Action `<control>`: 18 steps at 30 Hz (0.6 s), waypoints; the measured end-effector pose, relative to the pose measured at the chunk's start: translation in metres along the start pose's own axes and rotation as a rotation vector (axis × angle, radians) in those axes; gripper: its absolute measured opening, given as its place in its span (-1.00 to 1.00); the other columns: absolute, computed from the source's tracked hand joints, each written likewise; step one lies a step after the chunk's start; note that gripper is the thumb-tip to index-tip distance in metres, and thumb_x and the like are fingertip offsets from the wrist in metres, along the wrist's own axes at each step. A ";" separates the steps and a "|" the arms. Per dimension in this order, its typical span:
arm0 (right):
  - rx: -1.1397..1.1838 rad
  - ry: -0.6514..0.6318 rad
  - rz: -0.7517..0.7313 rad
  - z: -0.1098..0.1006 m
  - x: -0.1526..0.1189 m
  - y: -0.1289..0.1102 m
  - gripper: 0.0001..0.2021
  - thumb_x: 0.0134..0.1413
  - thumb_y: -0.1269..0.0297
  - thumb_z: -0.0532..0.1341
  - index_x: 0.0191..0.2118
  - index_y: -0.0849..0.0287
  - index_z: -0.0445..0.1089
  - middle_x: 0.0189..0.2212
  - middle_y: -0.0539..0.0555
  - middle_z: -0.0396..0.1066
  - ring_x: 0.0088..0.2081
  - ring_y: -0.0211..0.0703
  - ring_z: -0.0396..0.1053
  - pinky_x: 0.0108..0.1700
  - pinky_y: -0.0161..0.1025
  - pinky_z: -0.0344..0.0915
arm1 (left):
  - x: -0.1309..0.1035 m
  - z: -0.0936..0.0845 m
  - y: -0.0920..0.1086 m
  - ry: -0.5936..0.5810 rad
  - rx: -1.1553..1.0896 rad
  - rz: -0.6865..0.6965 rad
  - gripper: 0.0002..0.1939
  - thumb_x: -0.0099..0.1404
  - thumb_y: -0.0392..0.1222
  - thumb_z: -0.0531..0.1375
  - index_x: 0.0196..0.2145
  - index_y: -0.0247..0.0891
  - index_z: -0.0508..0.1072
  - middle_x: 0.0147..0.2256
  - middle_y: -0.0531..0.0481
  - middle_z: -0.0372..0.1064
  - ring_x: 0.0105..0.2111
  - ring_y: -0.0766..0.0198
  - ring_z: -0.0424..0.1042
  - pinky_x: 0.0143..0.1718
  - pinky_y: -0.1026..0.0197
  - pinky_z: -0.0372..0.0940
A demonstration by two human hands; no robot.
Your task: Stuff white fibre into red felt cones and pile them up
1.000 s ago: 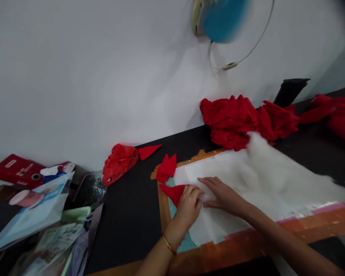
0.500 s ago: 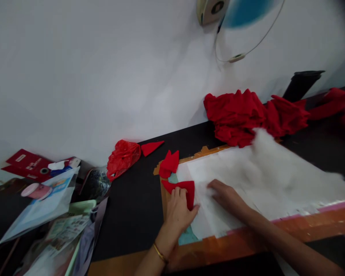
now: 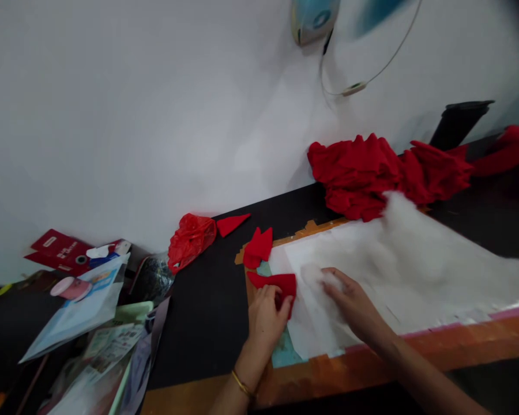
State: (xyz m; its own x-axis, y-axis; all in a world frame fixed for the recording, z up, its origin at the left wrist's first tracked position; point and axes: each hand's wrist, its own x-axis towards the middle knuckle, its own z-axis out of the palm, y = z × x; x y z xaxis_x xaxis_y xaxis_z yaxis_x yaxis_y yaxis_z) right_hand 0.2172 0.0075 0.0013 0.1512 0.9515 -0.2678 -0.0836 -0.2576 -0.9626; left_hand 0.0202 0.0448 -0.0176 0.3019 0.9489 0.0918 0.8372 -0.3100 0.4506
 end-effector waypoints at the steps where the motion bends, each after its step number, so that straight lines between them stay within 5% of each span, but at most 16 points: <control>1: 0.042 0.002 -0.010 0.003 0.000 -0.001 -0.63 -0.07 -0.01 0.21 -0.16 0.06 0.29 -0.55 -0.09 0.34 -0.64 -0.25 0.17 -0.63 -0.32 0.10 | -0.001 0.003 0.004 -0.015 0.039 0.013 -0.75 0.27 -0.01 0.16 -0.22 -0.23 0.39 -0.23 -0.12 0.41 -0.18 0.04 0.38 -0.18 0.07 0.28; 4: 0.084 0.018 -0.032 0.004 0.002 -0.002 -0.65 -0.09 0.01 0.23 -0.19 0.07 0.30 -0.51 -0.07 0.38 -0.59 -0.23 0.24 -0.60 -0.32 0.16 | -0.001 0.011 0.013 -0.043 0.181 0.015 -0.67 0.18 -0.05 0.23 -0.17 -0.29 0.37 -0.16 -0.22 0.39 -0.13 -0.06 0.35 -0.16 0.01 0.28; 7: 0.035 0.054 -0.026 -0.001 0.002 0.001 -0.66 -0.05 0.01 0.21 -0.17 0.08 0.32 -0.54 -0.08 0.36 -0.61 -0.25 0.21 -0.62 -0.34 0.12 | 0.002 0.013 0.010 -0.060 0.198 -0.012 -0.84 0.22 -0.27 0.13 -0.22 -0.30 0.39 -0.21 -0.21 0.42 -0.15 -0.02 0.37 -0.16 0.02 0.27; 14: 0.044 -0.033 0.061 0.007 -0.010 0.011 -0.63 0.03 -0.04 0.15 -0.09 0.04 0.33 -0.62 -0.11 0.32 -0.69 -0.25 0.16 -0.69 -0.33 0.04 | 0.003 0.005 -0.009 0.126 -0.266 -0.074 -0.88 0.31 -0.25 0.08 -0.24 -0.24 0.40 -0.27 -0.07 0.45 -0.25 0.17 0.42 -0.19 0.14 0.27; 18: -0.221 -0.065 -0.213 0.026 0.000 0.023 -0.79 0.05 0.17 0.12 -0.22 0.08 0.39 -0.44 0.01 0.48 -0.46 -0.10 0.41 -0.42 -0.23 0.34 | -0.002 -0.001 0.005 0.202 -0.277 0.025 -0.87 0.31 -0.31 0.07 -0.24 -0.23 0.41 -0.29 -0.04 0.41 -0.23 0.17 0.38 -0.18 0.15 0.26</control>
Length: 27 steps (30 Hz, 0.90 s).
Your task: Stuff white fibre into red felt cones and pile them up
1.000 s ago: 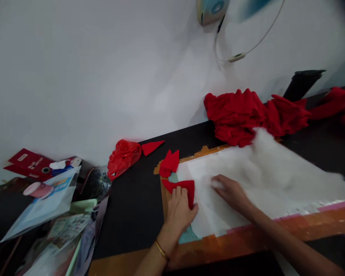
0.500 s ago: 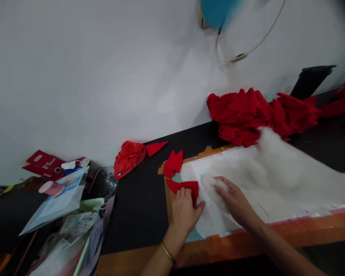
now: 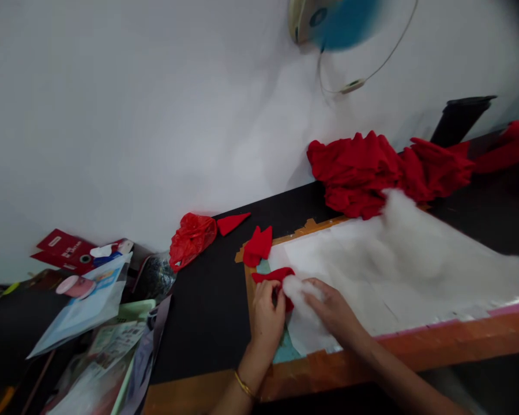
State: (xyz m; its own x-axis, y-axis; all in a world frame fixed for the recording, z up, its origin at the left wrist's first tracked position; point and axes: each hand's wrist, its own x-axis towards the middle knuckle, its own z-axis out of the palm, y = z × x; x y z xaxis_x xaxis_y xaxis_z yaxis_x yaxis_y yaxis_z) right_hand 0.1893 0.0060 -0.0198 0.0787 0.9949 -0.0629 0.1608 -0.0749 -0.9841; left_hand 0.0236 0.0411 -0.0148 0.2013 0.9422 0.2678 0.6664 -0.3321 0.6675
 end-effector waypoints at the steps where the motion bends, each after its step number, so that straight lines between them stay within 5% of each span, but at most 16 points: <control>1: -0.121 0.024 -0.096 0.004 0.004 0.004 -0.82 0.03 0.24 0.10 -0.25 0.08 0.39 -0.38 0.05 0.50 -0.36 -0.06 0.45 -0.31 -0.18 0.37 | -0.001 0.000 0.005 0.018 0.005 0.045 -0.86 0.32 -0.33 0.07 -0.24 -0.23 0.41 -0.29 -0.04 0.40 -0.22 0.17 0.37 -0.17 0.15 0.26; 5: -0.373 0.042 -0.220 0.009 0.015 0.017 -0.85 -0.01 0.33 0.08 -0.34 0.09 0.37 -0.35 0.10 0.51 -0.28 0.00 0.45 -0.16 -0.09 0.38 | -0.004 0.001 0.016 0.035 0.008 0.245 -0.85 0.35 -0.33 0.07 -0.23 -0.24 0.44 -0.28 -0.08 0.39 -0.20 0.16 0.34 -0.13 0.10 0.26; 12: 0.555 -0.014 0.074 0.027 0.003 -0.001 -0.78 0.02 0.20 0.14 -0.20 0.04 0.43 -0.23 0.04 0.56 -0.14 0.04 0.49 -0.04 -0.02 0.42 | -0.010 0.007 0.029 0.010 -0.130 0.370 -0.84 0.33 -0.32 0.11 -0.23 -0.20 0.49 -0.30 -0.09 0.40 -0.19 0.12 0.34 -0.11 0.02 0.31; 16: 0.672 0.051 0.093 0.040 0.001 -0.004 -0.81 0.02 0.09 0.16 -0.29 0.02 0.42 -0.32 0.02 0.56 -0.24 0.06 0.51 -0.16 -0.02 0.47 | -0.015 -0.002 0.028 -0.031 -0.162 0.473 -0.76 0.29 -0.33 0.15 -0.14 -0.10 0.49 -0.26 -0.07 0.42 -0.12 0.09 0.35 -0.01 -0.04 0.29; 18: 0.674 0.055 0.067 0.042 0.002 -0.007 -0.75 0.06 0.05 0.16 -0.18 -0.01 0.42 -0.29 0.04 0.56 -0.22 0.09 0.52 -0.19 0.00 0.48 | -0.009 -0.008 0.023 0.148 -0.248 0.335 -0.61 0.25 -0.29 0.21 0.03 -0.08 0.40 -0.06 -0.11 0.39 0.03 0.06 0.32 0.10 -0.06 0.22; 20: 0.612 0.052 0.029 0.042 0.005 -0.010 -0.66 0.14 0.01 0.11 -0.02 -0.03 0.37 -0.24 0.08 0.56 -0.17 0.12 0.51 -0.20 0.03 0.47 | 0.004 -0.012 0.020 0.330 -0.463 0.037 -0.39 0.22 -0.17 0.25 0.20 -0.11 0.20 0.15 -0.20 0.23 0.16 0.03 0.24 0.16 -0.04 0.19; 23: 0.429 0.062 -0.047 0.044 0.009 -0.011 -0.61 0.18 0.05 0.09 0.07 0.02 0.33 -0.15 0.12 0.54 -0.08 0.11 0.48 -0.10 0.04 0.45 | 0.026 -0.010 0.023 0.200 -0.888 -0.342 -0.33 0.22 -0.01 0.24 0.22 -0.18 0.14 0.15 -0.26 0.27 0.09 0.04 0.36 0.05 0.04 0.32; 25: 0.260 0.078 -0.125 0.044 0.014 -0.008 -0.66 0.09 0.12 0.14 -0.03 0.07 0.40 -0.18 0.12 0.55 -0.08 0.12 0.47 -0.05 0.03 0.42 | 0.035 -0.004 0.029 0.120 -1.014 -0.465 -0.37 0.19 0.00 0.27 0.16 -0.24 0.24 0.02 -0.24 0.41 -0.03 0.05 0.46 -0.04 0.07 0.38; 27: 0.106 0.091 -0.190 0.043 0.018 -0.005 -0.76 -0.02 0.18 0.18 -0.22 0.10 0.48 -0.27 0.13 0.57 -0.16 0.14 0.49 -0.07 0.02 0.42 | 0.035 0.004 0.036 0.178 -1.015 -0.503 -0.39 0.14 -0.07 0.32 0.11 -0.25 0.29 -0.05 -0.19 0.46 -0.10 0.10 0.49 -0.07 0.12 0.39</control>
State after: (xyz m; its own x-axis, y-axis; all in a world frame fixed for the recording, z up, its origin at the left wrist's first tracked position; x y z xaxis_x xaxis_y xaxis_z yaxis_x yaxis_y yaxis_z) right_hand 0.1479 0.0276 -0.0233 0.1459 0.9800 0.1353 0.0773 0.1250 -0.9891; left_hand 0.0570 0.0625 0.0160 -0.0825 0.9856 -0.1478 -0.2605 0.1218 0.9577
